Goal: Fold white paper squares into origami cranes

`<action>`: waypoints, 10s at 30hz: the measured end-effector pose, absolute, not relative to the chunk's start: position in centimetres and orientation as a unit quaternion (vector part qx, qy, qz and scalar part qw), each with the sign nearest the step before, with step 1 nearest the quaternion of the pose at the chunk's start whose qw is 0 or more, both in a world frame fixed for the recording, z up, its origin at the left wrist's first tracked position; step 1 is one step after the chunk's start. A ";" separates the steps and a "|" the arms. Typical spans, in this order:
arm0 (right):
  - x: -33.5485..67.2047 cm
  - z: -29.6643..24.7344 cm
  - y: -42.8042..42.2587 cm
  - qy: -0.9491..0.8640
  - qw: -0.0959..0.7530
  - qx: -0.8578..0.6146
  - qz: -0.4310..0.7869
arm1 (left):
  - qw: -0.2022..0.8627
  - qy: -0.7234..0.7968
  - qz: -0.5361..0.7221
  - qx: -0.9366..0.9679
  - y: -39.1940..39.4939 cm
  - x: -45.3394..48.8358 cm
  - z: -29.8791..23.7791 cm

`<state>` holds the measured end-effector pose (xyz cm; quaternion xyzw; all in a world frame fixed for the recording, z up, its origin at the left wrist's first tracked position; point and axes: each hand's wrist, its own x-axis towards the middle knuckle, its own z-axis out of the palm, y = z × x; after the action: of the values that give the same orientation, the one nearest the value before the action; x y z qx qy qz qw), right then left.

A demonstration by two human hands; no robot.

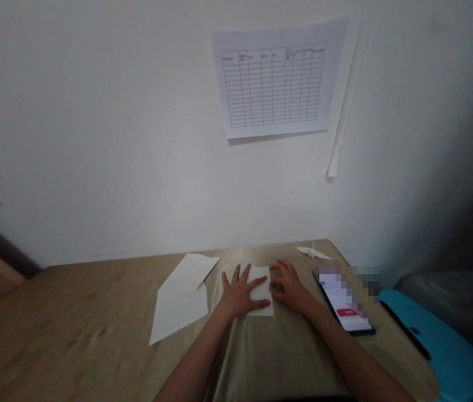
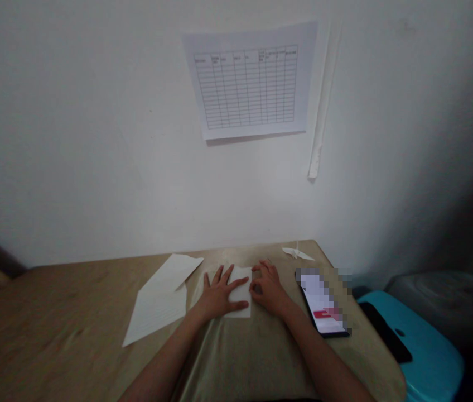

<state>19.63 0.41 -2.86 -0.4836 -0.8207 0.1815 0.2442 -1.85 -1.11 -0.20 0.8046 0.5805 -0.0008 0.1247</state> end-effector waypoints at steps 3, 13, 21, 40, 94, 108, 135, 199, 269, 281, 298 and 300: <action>19.9 -3.2 0.3 -0.821 0.247 -0.477 0.195 | 0.125 0.583 0.002 0.803 -1.1 -1.8 -0.2; 20.7 -2.9 -0.5 -0.822 0.256 -0.433 0.266 | 0.125 0.583 0.005 0.803 -1.0 -1.9 -0.4; 20.9 -2.0 -1.3 -0.825 0.237 -0.420 0.294 | 0.123 0.582 -0.001 0.804 -1.0 -1.8 -0.3; 21.7 -2.4 -1.1 -0.809 0.271 -0.400 0.334 | 0.131 0.581 0.003 0.804 -1.0 -1.9 -0.4; 18.7 -4.3 1.5 -0.727 0.193 -0.658 0.042 | 0.117 0.577 -0.016 0.808 -0.8 -2.0 -0.8; 19.7 -3.2 1.1 -0.786 0.262 -0.538 0.153 | 0.128 0.576 -0.009 0.807 -1.0 -1.9 -0.5; 21.0 -2.1 -0.8 -0.802 0.204 -0.440 0.349 | 0.128 0.579 -0.003 0.805 -1.0 -1.9 -0.7; 21.9 -3.3 -0.3 -0.821 0.268 -0.467 0.188 | 0.139 0.514 0.148 0.833 0.7 -3.8 -2.5; 19.3 -3.5 -0.4 -0.791 0.259 -0.549 0.080 | 0.171 0.538 0.161 0.809 0.0 -1.9 -2.4; 18.8 -3.1 -0.5 -0.763 0.259 -0.584 0.099 | 0.173 0.554 0.161 0.798 0.3 -1.6 -2.8; 18.2 -2.5 -0.4 -0.736 0.251 -0.618 0.116 | 0.182 0.567 0.147 0.790 0.3 -1.5 -2.3; 18.1 -2.5 -0.4 -0.737 0.254 -0.617 0.105 | 0.183 0.567 0.151 0.788 0.3 -1.5 -2.3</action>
<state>18.06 -0.38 -2.53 -0.6168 -0.7375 0.1051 0.2542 -1.48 0.31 -2.31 0.7884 0.5674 0.1511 0.1833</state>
